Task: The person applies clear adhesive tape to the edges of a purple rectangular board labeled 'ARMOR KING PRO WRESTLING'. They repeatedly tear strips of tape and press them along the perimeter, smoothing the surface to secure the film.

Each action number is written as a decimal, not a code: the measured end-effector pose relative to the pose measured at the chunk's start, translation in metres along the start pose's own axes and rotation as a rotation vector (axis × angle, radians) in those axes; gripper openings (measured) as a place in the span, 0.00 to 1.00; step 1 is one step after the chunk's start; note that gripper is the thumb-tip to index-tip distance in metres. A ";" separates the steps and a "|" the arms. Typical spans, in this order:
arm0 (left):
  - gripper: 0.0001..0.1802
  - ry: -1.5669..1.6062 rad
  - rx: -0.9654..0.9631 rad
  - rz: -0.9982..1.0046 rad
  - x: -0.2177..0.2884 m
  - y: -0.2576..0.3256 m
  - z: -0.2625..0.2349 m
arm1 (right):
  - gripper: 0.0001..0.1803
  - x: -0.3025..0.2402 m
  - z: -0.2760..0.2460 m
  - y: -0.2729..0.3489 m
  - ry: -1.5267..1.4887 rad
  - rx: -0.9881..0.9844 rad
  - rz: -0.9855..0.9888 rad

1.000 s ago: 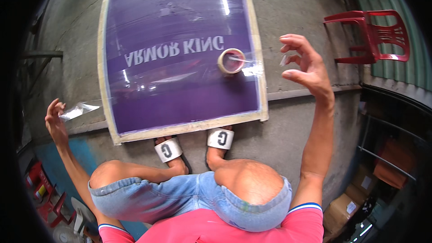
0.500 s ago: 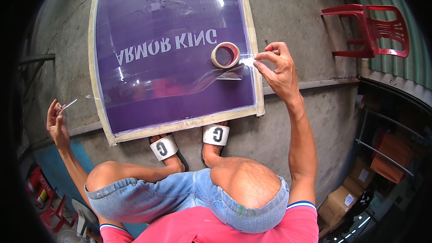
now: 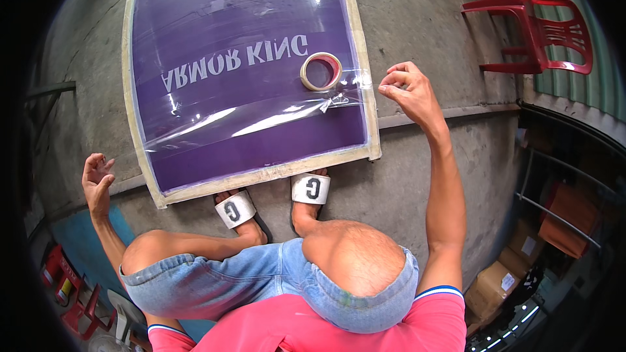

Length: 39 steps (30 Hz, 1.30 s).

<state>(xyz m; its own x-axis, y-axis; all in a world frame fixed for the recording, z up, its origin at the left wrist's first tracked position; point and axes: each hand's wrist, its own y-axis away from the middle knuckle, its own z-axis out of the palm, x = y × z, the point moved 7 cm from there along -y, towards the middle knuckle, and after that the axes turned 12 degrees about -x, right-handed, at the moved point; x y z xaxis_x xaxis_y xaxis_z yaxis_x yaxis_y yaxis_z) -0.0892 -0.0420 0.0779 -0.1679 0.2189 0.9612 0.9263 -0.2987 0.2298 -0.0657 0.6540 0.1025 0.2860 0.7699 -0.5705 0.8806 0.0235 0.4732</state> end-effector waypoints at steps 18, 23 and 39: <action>0.18 0.001 -0.244 0.211 0.044 -0.007 0.046 | 0.13 0.072 -0.009 -0.009 -0.140 -0.214 0.179; 0.17 0.347 -0.325 0.259 0.046 -0.003 0.064 | 0.11 0.088 -0.005 -0.021 -0.094 -0.256 0.132; 0.18 0.528 -0.284 0.319 0.047 -0.011 0.094 | 0.11 0.092 0.018 -0.013 -0.130 -0.415 0.382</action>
<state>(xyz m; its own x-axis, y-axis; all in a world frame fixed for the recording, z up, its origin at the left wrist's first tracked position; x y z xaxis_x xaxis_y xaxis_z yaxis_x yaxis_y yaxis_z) -0.0757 0.0586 0.1066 -0.1098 -0.3819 0.9177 0.8455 -0.5212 -0.1157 -0.0438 0.7133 0.0316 0.6216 0.6887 -0.3731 0.4918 0.0276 0.8702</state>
